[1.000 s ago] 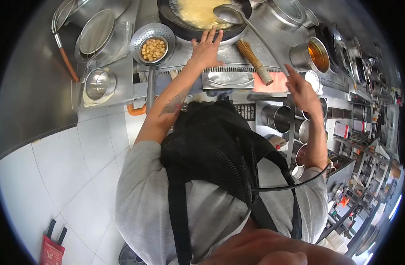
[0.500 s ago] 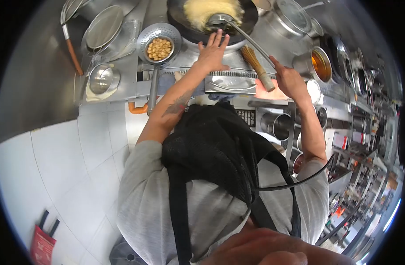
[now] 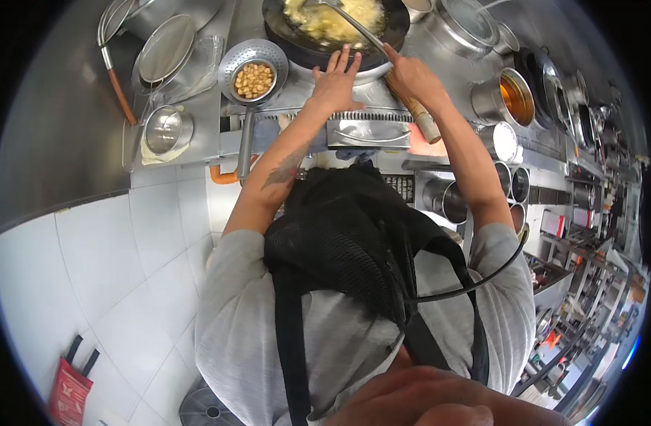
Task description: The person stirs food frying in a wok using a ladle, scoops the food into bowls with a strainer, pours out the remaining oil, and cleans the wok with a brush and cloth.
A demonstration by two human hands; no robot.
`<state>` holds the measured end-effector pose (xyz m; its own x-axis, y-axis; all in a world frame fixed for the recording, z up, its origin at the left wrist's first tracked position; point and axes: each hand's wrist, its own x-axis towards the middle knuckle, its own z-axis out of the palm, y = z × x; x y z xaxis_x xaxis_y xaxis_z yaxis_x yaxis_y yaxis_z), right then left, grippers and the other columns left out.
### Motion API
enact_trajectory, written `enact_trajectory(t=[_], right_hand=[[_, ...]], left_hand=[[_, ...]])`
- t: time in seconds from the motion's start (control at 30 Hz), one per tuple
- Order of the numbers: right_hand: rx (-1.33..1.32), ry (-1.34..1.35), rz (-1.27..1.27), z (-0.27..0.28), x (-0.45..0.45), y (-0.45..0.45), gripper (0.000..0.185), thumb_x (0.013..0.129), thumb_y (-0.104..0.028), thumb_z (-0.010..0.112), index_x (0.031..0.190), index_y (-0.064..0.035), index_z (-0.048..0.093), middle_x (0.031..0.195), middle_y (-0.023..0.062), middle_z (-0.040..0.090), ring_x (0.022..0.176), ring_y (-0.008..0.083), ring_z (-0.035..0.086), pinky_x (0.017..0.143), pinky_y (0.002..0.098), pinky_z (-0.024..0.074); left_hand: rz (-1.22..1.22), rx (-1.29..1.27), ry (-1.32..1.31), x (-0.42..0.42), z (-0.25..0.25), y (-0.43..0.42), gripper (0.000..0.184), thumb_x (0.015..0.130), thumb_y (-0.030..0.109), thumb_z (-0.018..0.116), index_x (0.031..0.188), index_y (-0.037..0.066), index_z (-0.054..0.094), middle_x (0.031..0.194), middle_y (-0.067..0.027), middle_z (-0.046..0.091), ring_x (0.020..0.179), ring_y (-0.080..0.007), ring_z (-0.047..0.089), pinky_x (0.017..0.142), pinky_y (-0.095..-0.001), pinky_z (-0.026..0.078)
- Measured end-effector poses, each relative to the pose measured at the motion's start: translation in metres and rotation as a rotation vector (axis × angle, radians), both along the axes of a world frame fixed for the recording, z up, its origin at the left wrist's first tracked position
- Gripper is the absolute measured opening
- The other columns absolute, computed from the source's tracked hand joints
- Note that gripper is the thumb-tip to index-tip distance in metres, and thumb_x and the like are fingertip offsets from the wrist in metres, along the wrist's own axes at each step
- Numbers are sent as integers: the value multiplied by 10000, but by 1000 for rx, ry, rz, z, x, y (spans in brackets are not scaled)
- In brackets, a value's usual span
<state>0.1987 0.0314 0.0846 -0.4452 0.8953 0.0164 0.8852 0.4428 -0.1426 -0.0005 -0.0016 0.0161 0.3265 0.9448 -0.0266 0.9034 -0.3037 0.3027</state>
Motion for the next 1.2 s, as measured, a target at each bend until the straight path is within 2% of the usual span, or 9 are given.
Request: enact_trajectory(t=[0.33, 0.43, 0.5, 0.53, 0.6, 0.7, 0.9, 1.0, 1.2], right_hand=[[57, -48, -161, -51, -12, 33, 585, 894, -108, 455, 1472, -47, 394, 994, 324, 662, 889, 448, 682, 767, 542, 548], [8, 179, -250, -74, -4, 29, 543, 959, -171, 455, 1478, -37, 369, 911, 282, 684, 793, 377, 710, 646, 498, 561], [-584, 715, -451, -67, 8, 19, 461, 1014, -226, 457, 1444, -67, 407, 781, 138, 641, 590, 210, 629, 484, 361, 515], [-571, 717, -446, -59, 17, 16, 461, 1014, -226, 457, 1444, -67, 407, 781, 138, 641, 590, 210, 629, 484, 361, 515], [-1183, 1431, -658, -43, 40, 3, 373, 1028, -200, 476, 1367, -45, 456, 714, 7, 501, 500, 62, 438, 379, 217, 389], [-1506, 1696, -512, -33, 68, -20, 300, 1031, -157, 466, 1285, 0, 492, 718, -28, 463, 489, 11, 374, 353, 149, 321], [-1433, 1616, -491, -23, 70, -74, 287, 989, -119, 530, 1237, 23, 511, 735, -28, 463, 484, 3, 381, 343, 144, 290], [-1033, 1366, -542, -27, 57, -110, 172, 958, -131, 585, 1092, -48, 515, 735, -22, 472, 480, 37, 389, 367, 208, 312], [-681, 870, -540, -1, 72, -143, 326, 970, -193, 588, 1227, -11, 506, 731, 22, 530, 483, 63, 427, 400, 250, 344]], left_hand=[[-1, 51, -34, -1, -8, -1, 1274, 585, 540, 877, 1572, 171, 162, 1645, -139, 66, 1496, -307, 149, 1036, -694, 285], [-4, 47, -43, -3, -6, 1, 1274, 584, 536, 878, 1574, 186, 157, 1648, -128, 60, 1495, -307, 152, 1039, -692, 284], [-7, 32, -36, -3, -2, 0, 1277, 583, 532, 879, 1574, 186, 153, 1647, -123, 62, 1496, -308, 144, 1044, -689, 287], [-12, 15, -7, -3, 0, 0, 1282, 581, 532, 879, 1575, 185, 147, 1648, -120, 58, 1499, -307, 135, 1048, -688, 290], [-11, 34, -7, -3, 1, 4, 1286, 580, 536, 878, 1576, 183, 145, 1648, -120, 56, 1499, -306, 132, 1047, -689, 291], [-20, 42, -20, -2, -10, -2, 1296, 578, 548, 875, 1578, 179, 136, 1649, -121, 48, 1501, -305, 126, 1044, -700, 287], [-17, 29, -32, -3, -9, 2, 1289, 581, 551, 873, 1577, 183, 142, 1646, -124, 53, 1500, -305, 126, 1050, -714, 270], [-24, 34, -45, -4, -11, 4, 1283, 583, 546, 872, 1576, 183, 144, 1645, -127, 55, 1498, -310, 130, 1048, -724, 269], [-52, 51, -69, -9, -11, 3, 1255, 605, 526, 866, 1572, 171, 150, 1643, -134, 55, 1497, -316, 137, 1043, -731, 266]])
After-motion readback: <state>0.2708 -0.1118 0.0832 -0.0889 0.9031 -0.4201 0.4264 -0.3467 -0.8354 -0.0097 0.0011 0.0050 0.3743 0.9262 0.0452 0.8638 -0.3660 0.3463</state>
